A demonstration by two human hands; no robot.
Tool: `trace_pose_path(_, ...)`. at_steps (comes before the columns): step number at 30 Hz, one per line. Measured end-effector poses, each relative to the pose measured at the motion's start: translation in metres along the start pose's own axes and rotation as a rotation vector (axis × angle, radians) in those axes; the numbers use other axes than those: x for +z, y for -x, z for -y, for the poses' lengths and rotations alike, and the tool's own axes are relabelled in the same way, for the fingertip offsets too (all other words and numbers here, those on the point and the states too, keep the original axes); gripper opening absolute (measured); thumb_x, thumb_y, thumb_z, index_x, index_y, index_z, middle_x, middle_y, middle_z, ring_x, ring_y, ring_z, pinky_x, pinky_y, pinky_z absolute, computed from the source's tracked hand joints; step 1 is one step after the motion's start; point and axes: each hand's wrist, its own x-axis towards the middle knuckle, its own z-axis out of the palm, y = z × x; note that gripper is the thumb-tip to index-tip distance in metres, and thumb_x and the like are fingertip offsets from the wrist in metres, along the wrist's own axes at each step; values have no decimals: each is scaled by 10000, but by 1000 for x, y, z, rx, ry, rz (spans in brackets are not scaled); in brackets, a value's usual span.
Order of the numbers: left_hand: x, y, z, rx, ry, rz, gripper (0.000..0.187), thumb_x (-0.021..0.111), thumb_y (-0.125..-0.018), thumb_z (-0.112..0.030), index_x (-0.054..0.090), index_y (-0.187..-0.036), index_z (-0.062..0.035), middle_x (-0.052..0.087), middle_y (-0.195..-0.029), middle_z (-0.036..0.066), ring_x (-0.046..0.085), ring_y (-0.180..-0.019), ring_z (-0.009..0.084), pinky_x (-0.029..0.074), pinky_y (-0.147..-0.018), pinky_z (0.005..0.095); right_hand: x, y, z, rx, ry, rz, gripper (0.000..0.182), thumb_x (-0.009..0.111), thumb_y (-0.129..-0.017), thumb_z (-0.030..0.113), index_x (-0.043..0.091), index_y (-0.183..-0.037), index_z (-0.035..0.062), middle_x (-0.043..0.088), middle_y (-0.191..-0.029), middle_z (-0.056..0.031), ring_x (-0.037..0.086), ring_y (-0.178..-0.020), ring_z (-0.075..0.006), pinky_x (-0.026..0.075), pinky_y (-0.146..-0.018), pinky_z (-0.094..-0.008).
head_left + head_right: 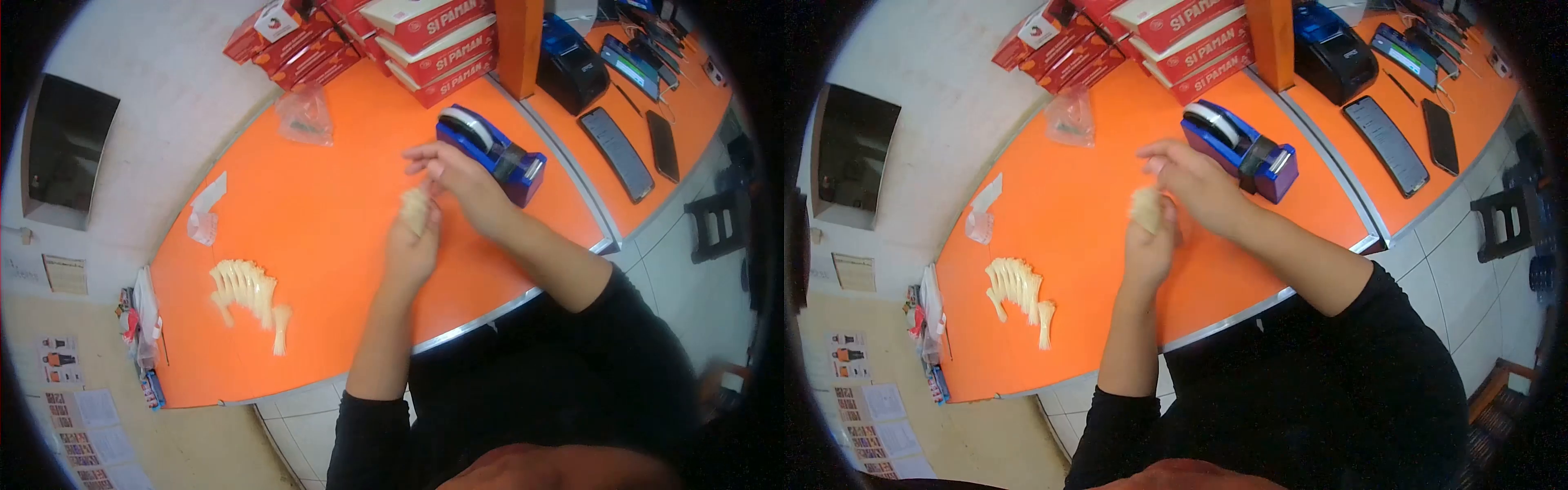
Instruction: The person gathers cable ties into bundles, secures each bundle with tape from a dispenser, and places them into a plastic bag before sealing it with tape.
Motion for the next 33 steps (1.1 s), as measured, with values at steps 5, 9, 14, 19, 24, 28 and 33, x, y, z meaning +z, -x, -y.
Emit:
trace_pose_path(5, 36, 17, 2, 169, -689, 257, 214, 538, -805, -87, 539, -999, 4, 611, -855, 157, 609, -751, 317, 470, -626, 409, -20, 40, 25, -31, 989, 105, 326, 518, -827, 319, 567, -859, -3, 580, -782, -178, 583, -696, -313, 468, -627, -387)
trace_pose_path(9, 66, 25, -3, 118, -785, 285, 209, 538, -797, -94, 547, -983, 3, 621, -853, 180, 611, -735, 352, 469, -600, 403, -37, 67, 29, -33, 1092, 43, 301, 541, -806, 309, 558, -794, 9, 591, -754, -194, 598, -695, -337, 476, -613, -425)
trace_pose_path(14, 82, 37, -7, 141, -1065, 288, 202, 568, -772, -103, 548, -937, 13, 615, -778, 197, 583, -640, 394, 459, -544, 413, -52, 71, 14, 26, 1109, 0, 262, 534, -817, 279, 578, -778, 24, 599, -684, -163, 609, -650, -321, 490, -580, -415)
trace_pose_path(19, 85, 33, -4, -150, -684, 445, 160, 554, -844, -185, 546, -890, -31, 618, -764, 132, 606, -640, 262, 445, -532, 345, -83, 73, 14, -239, 1076, 89, 200, 539, -801, 225, 575, -705, 53, 590, -650, -128, 602, -627, -305, 482, -558, -405)
trace_pose_path(24, 94, 20, -22, -536, -2, 684, 207, 492, -909, -297, 500, -895, -90, 528, -718, 14, 502, -612, 94, 392, -528, 252, -109, 72, 40, -342, 1027, -89, 195, 591, -788, 184, 568, -653, 45, 572, -625, -126, 580, -585, -293, 465, -537, -377)
trace_pose_path(28, 107, 14, -12, -628, 81, 768, 251, 483, -909, -323, 481, -976, -81, 502, -712, 11, 501, -624, 114, 422, -581, 255, -123, 67, 43, -264, 1113, -46, 207, 595, -785, 190, 580, -644, 39, 579, -622, -129, 588, -592, -288, 471, -549, -369)
trace_pose_path(33, 111, 11, -8, -596, 54, 717, 281, 484, -908, -334, 487, -999, -69, 533, -768, 33, 555, -721, 155, 457, -659, 296, -130, 69, 41, -308, 1083, 23, 212, 602, -776, 186, 579, -633, 31, 576, -609, -133, 589, -587, -288, 473, -550, -371)
